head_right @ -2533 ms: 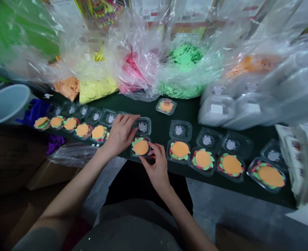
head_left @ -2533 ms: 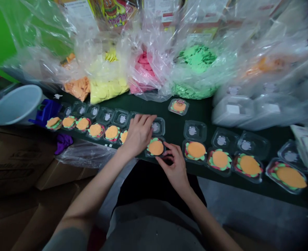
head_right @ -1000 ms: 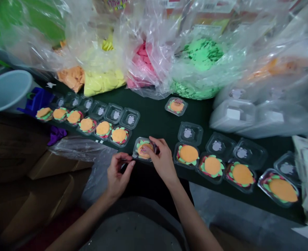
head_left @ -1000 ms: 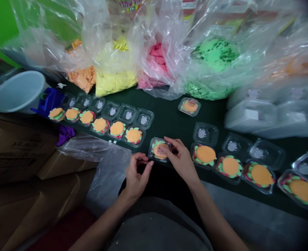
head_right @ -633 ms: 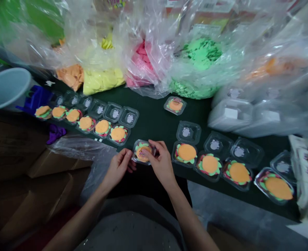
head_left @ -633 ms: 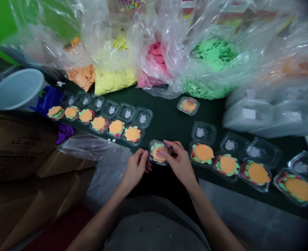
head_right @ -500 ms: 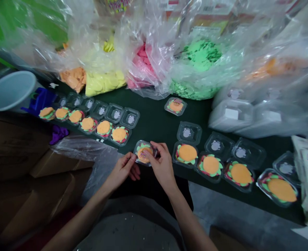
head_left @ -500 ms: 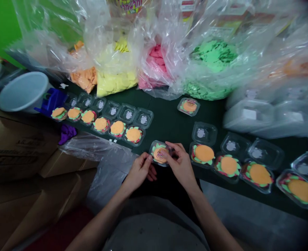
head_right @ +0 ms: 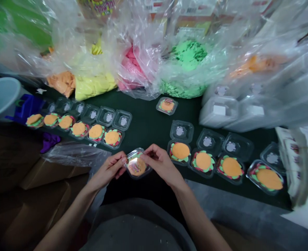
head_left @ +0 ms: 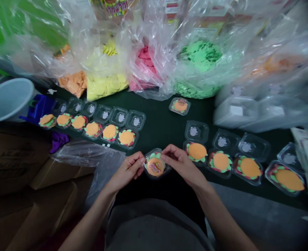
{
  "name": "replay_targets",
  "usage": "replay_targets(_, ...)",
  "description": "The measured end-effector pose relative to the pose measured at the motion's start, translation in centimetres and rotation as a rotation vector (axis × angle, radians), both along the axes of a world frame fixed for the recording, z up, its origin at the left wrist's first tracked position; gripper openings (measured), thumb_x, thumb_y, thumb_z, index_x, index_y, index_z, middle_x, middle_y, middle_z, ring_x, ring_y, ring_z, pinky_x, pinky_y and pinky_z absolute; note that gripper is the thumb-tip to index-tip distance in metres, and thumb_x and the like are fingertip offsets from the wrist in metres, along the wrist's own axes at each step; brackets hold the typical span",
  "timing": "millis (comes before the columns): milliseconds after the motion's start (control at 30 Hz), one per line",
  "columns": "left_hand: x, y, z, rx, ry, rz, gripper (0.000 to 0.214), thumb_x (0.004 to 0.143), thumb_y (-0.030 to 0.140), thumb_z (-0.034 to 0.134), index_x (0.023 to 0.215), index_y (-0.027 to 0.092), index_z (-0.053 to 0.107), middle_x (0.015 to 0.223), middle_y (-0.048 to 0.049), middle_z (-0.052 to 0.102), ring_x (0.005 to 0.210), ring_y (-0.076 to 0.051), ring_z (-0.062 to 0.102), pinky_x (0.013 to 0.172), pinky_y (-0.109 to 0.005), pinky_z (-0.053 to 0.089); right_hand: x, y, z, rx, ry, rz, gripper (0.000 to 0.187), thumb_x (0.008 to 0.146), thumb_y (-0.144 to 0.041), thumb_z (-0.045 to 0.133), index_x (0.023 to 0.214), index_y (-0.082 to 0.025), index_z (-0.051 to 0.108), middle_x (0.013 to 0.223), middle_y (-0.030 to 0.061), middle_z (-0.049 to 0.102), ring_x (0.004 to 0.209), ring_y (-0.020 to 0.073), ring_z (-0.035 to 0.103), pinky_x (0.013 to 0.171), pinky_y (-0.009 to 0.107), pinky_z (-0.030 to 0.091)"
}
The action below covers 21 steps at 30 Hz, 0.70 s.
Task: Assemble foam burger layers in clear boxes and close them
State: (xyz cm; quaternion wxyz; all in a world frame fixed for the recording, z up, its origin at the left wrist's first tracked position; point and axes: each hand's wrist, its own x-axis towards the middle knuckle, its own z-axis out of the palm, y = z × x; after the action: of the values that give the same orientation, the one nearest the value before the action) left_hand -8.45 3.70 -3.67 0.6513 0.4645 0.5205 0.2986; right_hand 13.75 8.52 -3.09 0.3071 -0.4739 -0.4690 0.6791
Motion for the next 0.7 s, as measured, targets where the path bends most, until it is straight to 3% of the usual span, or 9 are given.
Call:
replay_targets(100, -1.3, 0.8, 1.5, 0.012, 0.043, -0.164, 0.041, 0.101, 0.052, 0.048, 0.079, 0.018, 0.048, 0.061, 0.0057, 0.046, 0.052, -0.006, 0.039, 0.049, -0.018, 0.031, -0.4, 0.5, 0.4, -0.119, 0.139, 0.045, 0.028, 0.082, -0.045, 0.078, 0.082, -0.02, 0.066, 0.076, -0.0022, 0.062, 0.071, 0.013, 0.051, 0.067, 0.027, 0.038)
replay_targets(200, -1.7, 1.5, 2.5, 0.002, 0.058, -0.24, 0.04, 0.101, 0.052, 0.048, 0.08, 0.018, 0.048, 0.061, 0.0051, 0.048, 0.053, -0.007, 0.042, 0.05, -0.019, 0.032, -0.7, 0.2, 0.5, -0.165, 0.19, 0.025, 0.03, 0.077, -0.043, 0.082, 0.077, -0.018, 0.066, 0.072, -0.0029, 0.06, 0.066, 0.0116, 0.048, 0.064, 0.027, 0.036)
replay_targets(567, -1.4, 3.6, 2.6, -0.057, -0.036, -0.437, 0.039, 0.101, 0.051, 0.049, 0.079, 0.019, 0.047, 0.058, 0.0065, 0.043, 0.049, -0.007, 0.035, 0.047, -0.021, 0.024, 0.0, -1.9, -0.1, -0.294, 0.297, -0.116, 0.029, 0.073, -0.037, 0.088, 0.072, -0.02, 0.065, 0.072, -0.0033, 0.057, 0.066, 0.0114, 0.047, 0.066, 0.026, 0.038)
replay_targets(700, -1.3, 4.6, 3.1, -0.059, -0.032, -0.514, 0.039, 0.1, 0.05, 0.051, 0.078, 0.018, 0.048, 0.06, 0.0058, 0.044, 0.052, -0.007, 0.037, 0.048, -0.022, 0.024, 0.5, -2.6, 0.2, -0.318, 0.384, -0.098, 0.025, 0.078, -0.035, 0.085, 0.077, -0.021, 0.065, 0.098, 0.0001, 0.065, 0.086, 0.0137, 0.058, 0.08, 0.027, 0.046)
